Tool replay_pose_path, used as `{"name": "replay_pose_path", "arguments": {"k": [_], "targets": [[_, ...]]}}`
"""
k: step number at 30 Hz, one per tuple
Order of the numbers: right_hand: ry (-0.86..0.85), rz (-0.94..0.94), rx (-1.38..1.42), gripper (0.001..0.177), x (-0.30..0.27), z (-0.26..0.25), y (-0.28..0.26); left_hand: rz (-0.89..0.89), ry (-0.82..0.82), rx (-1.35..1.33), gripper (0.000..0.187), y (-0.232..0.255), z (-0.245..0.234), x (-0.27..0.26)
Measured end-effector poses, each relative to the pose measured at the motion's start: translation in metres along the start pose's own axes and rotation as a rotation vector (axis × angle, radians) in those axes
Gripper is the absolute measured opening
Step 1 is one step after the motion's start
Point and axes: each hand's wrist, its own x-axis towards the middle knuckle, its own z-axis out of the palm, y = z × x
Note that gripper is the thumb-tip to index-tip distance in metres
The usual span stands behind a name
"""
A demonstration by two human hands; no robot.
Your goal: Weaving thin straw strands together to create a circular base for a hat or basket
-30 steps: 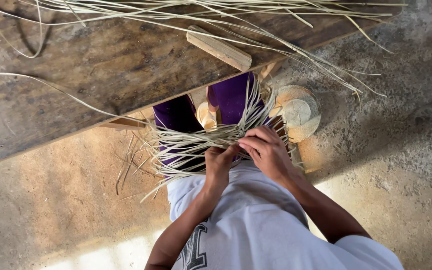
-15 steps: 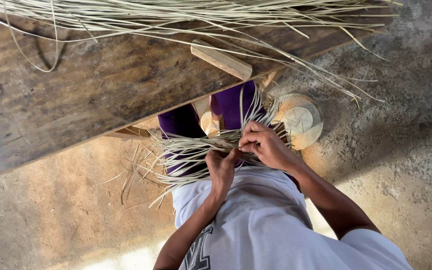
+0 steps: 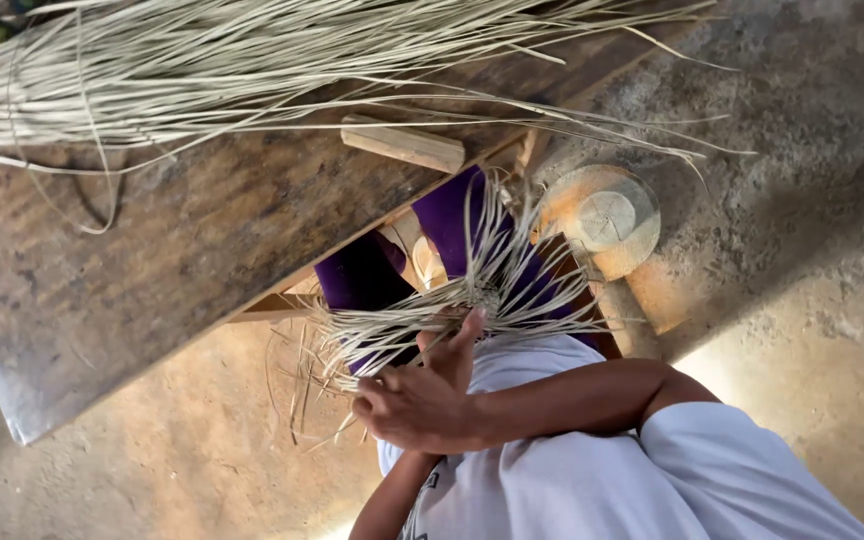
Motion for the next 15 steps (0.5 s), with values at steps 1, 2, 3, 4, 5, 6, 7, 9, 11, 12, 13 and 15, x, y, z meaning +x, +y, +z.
{"name": "replay_pose_path", "arguments": {"k": [1, 2, 3, 4, 5, 6, 7, 9, 11, 12, 13, 15], "targets": [[0.019, -0.052, -0.01, 0.025, 0.001, -0.001, -0.002, -0.018, -0.027, -0.011, 0.028, 0.007, -0.002, 0.0], [0.034, -0.107, -0.02, 0.02, 0.0, -0.003, -0.004, -0.041, -0.054, -0.024, 0.029, 0.014, -0.004, -0.001], [0.034, -0.092, -0.021, 0.02, -0.002, 0.004, -0.006, -0.064, -0.081, -0.038, 0.031, 0.021, -0.005, -0.002], [0.075, -0.091, -0.08, 0.016, -0.004, 0.011, -0.009, -0.091, -0.104, -0.052, 0.033, 0.027, -0.006, -0.003], [0.115, -0.091, -0.138, 0.014, -0.006, 0.018, -0.012, -0.118, -0.126, -0.065, 0.036, 0.033, -0.009, -0.004], [0.113, -0.086, -0.133, 0.014, -0.006, 0.014, -0.011, -0.15, -0.145, -0.08, 0.038, 0.04, -0.012, -0.007], [0.081, -0.1, -0.12, 0.016, -0.006, 0.01, -0.011, -0.182, -0.164, -0.094, 0.04, 0.046, -0.015, -0.011], [0.047, -0.119, -0.105, 0.018, -0.007, 0.004, -0.009, -0.244, -0.192, -0.129, 0.044, 0.059, -0.022, -0.016], [0.038, -0.161, -0.127, 0.02, -0.008, -0.002, -0.009, -0.303, -0.221, -0.167, 0.049, 0.072, -0.029, -0.02], [0.034, -0.161, -0.127, 0.02, -0.009, -0.002, -0.009, -0.332, -0.236, -0.186, 0.051, 0.077, -0.031, -0.021], [0.053, -0.14, -0.099, 0.022, -0.01, -0.003, -0.009, -0.361, -0.251, -0.206, 0.053, 0.083, -0.034, -0.023], [0.069, -0.121, -0.073, 0.023, -0.011, -0.004, -0.008, -0.418, -0.278, -0.247, 0.058, 0.092, -0.039, -0.025]]}}
